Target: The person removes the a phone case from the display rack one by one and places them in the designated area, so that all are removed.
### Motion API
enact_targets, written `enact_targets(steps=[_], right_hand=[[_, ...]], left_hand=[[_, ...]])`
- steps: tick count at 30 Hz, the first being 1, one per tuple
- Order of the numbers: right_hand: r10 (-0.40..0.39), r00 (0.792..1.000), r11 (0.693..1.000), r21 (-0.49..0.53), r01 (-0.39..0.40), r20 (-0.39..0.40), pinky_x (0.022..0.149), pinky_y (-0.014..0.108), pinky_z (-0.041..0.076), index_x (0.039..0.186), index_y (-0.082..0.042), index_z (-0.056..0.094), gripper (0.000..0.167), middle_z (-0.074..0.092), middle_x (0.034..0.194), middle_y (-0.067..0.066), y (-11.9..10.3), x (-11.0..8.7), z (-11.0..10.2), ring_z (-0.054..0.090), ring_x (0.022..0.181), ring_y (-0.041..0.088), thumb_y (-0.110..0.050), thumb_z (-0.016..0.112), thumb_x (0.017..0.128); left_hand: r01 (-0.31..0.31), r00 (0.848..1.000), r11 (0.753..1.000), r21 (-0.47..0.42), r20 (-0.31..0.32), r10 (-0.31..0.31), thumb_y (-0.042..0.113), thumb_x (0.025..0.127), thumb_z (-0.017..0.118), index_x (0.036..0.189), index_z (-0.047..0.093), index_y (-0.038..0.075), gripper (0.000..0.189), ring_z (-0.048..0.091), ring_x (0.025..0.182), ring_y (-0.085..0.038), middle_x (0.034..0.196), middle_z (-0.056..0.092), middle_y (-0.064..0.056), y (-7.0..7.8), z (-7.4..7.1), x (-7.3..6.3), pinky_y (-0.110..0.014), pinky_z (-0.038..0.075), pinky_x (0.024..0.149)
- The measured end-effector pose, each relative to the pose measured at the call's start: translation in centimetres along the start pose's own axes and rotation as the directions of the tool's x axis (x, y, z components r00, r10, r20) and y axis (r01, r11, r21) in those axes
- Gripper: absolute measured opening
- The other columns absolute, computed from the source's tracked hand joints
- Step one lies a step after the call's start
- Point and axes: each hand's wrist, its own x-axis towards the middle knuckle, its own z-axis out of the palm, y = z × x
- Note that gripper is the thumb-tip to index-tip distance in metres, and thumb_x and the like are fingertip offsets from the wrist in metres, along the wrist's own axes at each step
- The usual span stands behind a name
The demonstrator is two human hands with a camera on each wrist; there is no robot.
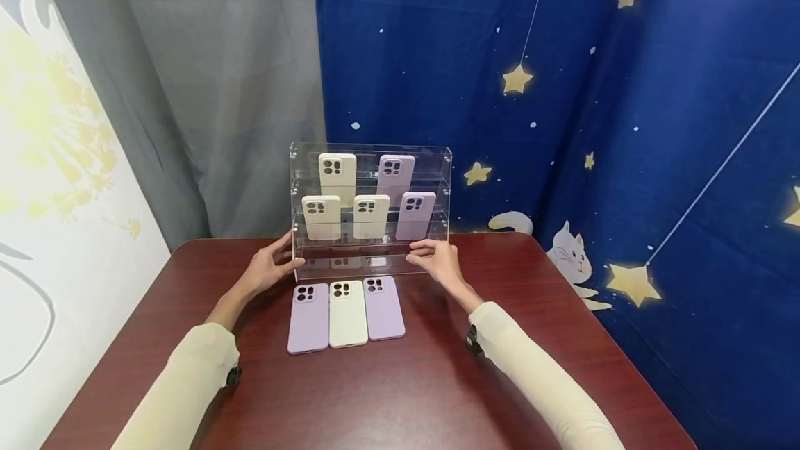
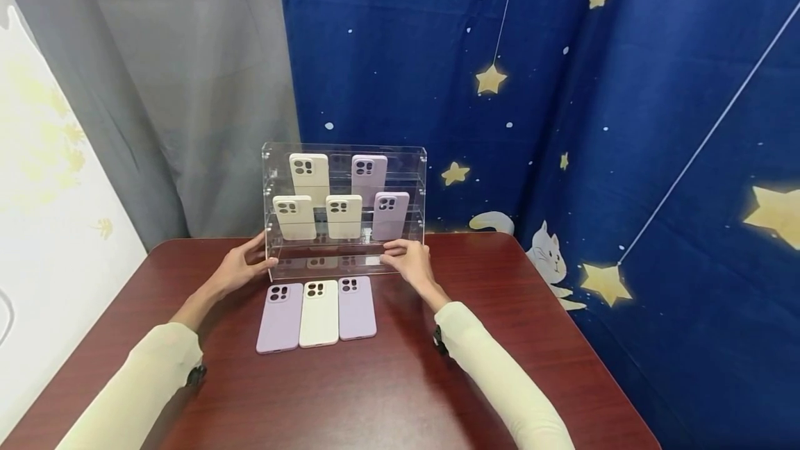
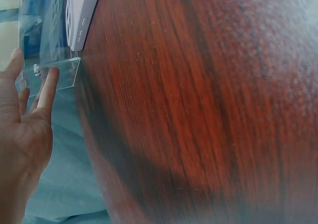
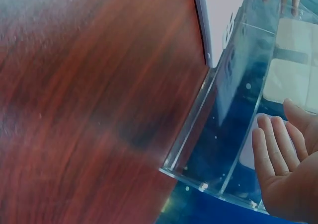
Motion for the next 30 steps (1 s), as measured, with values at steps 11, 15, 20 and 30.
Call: enact_targets(steps=[11, 15, 20, 30], right_hand=[[-0.021, 0.998, 1.000, -0.015, 0.020, -0.060, 0.064, 0.024, 0.060, 0.108, -0.006, 0.082, 0.028, 0.080, 0.092, 0.008, -0.2, 1.1, -1.9, 0.079, 0.084, 0.021, -0.015, 0.091, 0.082], [-0.025, 0.997, 1.000, -0.005, 0.024, -0.074, 0.068, 0.026, 0.062, 0.108, -0.003, 0.081, 0.028, 0.080, 0.093, 0.011, -0.4, 1.5, -2.6, 0.079, 0.086, 0.025, -0.011, 0.090, 0.083], [-0.029, 0.996, 1.000, -0.007, 0.029, -0.081, 0.070, 0.028, 0.062, 0.110, -0.002, 0.081, 0.029, 0.080, 0.095, 0.012, -0.7, 2.0, -3.5, 0.079, 0.088, 0.026, -0.012, 0.089, 0.084], [-0.049, 0.991, 0.998, -0.031, 0.046, -0.123, 0.088, 0.036, 0.060, 0.115, -0.001, 0.079, 0.033, 0.079, 0.101, 0.013, -0.7, 3.6, -5.3, 0.078, 0.092, 0.027, -0.012, 0.088, 0.085]], left_hand=[[-0.009, 1.000, 1.000, -0.003, 0.000, 0.009, 0.005, 0.095, 0.076, 0.160, 0.026, -0.008, 0.083, 0.054, 0.128, -0.057, 0.155, 0.037, -0.037, 0.1, 0.0, -0.1, -0.022, 0.057, 0.089], [0.013, 1.000, 1.000, -0.008, -0.004, -0.013, 0.005, 0.095, 0.076, 0.161, 0.026, -0.006, 0.083, 0.054, 0.130, -0.054, 0.157, 0.037, -0.035, -0.3, 0.0, 0.0, -0.041, 0.056, 0.097], [0.018, 1.000, 1.000, -0.004, -0.020, -0.019, 0.007, 0.095, 0.077, 0.163, 0.025, 0.000, 0.086, 0.054, 0.132, -0.051, 0.160, 0.036, -0.030, -2.4, 0.4, 0.5, -0.052, 0.052, 0.100], [0.020, 0.999, 1.000, 0.016, -0.031, -0.019, 0.015, 0.095, 0.079, 0.165, 0.026, 0.009, 0.089, 0.057, 0.132, -0.046, 0.163, 0.037, -0.023, -4.0, 0.7, 1.0, -0.044, 0.055, 0.099]])
